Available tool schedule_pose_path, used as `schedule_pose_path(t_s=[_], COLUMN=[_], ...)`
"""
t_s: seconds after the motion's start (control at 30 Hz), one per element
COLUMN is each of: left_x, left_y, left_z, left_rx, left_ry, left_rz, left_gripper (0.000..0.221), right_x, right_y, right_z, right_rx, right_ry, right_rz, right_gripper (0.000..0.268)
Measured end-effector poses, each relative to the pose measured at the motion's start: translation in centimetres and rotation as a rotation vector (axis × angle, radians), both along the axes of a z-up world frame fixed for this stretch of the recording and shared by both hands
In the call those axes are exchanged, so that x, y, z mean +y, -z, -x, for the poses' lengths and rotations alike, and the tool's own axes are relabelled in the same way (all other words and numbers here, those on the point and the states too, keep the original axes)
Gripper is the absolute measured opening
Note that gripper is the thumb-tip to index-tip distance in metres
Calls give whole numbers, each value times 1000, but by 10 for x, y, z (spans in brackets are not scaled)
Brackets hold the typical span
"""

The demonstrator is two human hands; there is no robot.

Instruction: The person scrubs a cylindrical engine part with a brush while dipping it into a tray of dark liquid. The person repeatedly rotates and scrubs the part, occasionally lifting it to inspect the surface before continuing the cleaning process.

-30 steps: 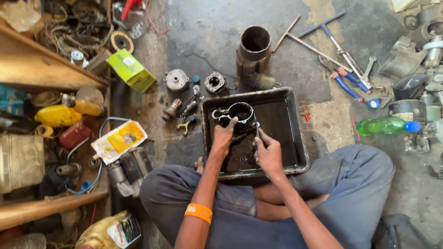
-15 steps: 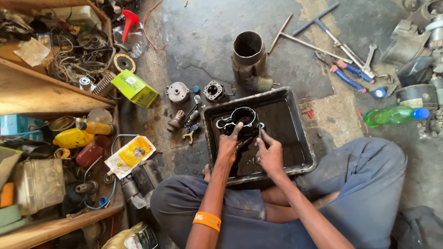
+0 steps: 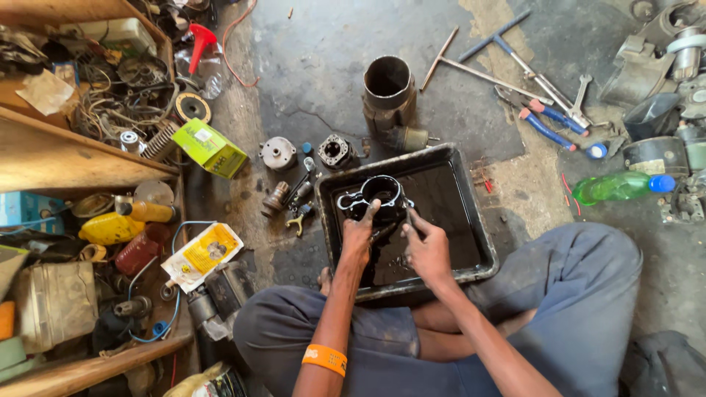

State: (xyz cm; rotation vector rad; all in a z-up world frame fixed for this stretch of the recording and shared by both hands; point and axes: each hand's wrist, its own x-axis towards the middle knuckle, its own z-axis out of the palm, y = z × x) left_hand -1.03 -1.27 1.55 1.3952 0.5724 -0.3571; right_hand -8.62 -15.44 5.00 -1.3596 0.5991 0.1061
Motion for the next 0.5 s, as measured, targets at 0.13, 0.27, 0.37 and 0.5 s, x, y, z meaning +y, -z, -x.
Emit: schedule_pose_path(t_s=[0.13,0.27,0.37,0.5], left_x=[1,5,8,8], left_y=[3,20,26,28], left_z=[1,1,-4,-2], left_rx=[-4,26,29,8], left_ry=[12,-6,58,-18], left_rz=[-113,-29,-278,-152], left_gripper=[49,55,69,69], right_x=[0,-2,3,6], right_y=[-1,0,-7,-12], right_z=[6,17,14,24], right_rx=[1,41,-5,10], right_ry=[-12,-43,-40,-88], right_rz=[41,65,90,177], right_gripper=[46,49,46,46])
